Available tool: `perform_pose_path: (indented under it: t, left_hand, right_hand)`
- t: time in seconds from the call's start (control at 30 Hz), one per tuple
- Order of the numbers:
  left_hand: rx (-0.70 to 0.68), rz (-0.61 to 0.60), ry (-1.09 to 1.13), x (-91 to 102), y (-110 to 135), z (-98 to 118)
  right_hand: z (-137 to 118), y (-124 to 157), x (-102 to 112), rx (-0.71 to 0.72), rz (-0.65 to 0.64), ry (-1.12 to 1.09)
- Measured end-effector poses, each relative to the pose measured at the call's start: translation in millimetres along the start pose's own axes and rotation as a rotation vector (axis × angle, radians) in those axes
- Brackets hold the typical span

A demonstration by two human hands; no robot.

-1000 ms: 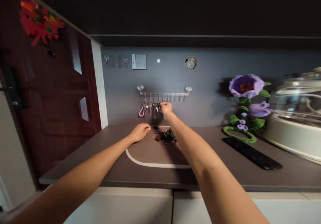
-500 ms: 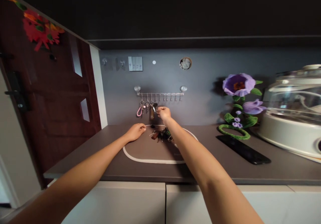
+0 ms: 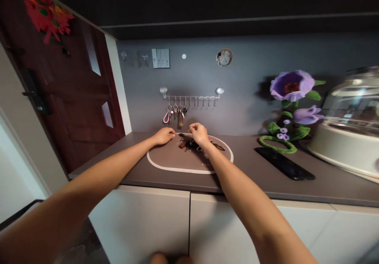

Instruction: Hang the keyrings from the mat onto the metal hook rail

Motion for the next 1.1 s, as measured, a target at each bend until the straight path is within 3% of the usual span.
perform_pose_path:
  t: [0.23,0.4,0.77,1.1]
  left_hand:
    - [0.284,0.068,0.117,-12.1,-20.1,-17.8]
    - [0.409,0.132,0.225,-31.3,-34.6,-28.9]
    - [0.374,0.149,0.143,-45.5,-39.0,-27.5]
    - [0.334,0.208,0.289,-45.3,-35.7,-33.4]
  right_hand:
    - [0.2,6.8,-5.4,0.172,-0.061,0.459]
    - [3.5,0.4,-10.1,0.223,-0.094,0.597]
    - [7.0,-0.2,-18.5,0.213,-0.122,0.702]
    - [9.7,-0.3,-19.9,0.190,-0.130,0.709]
Point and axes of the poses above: each hand's wrist, its own y-axis away from the middle knuckle, its own x-axis out of the back of the hand, z = x × y, the point moved 7 cm from there along -y, towards the middle knuckle, and after that the axes turned 5 degrees about -x, right-handed, at the moved point
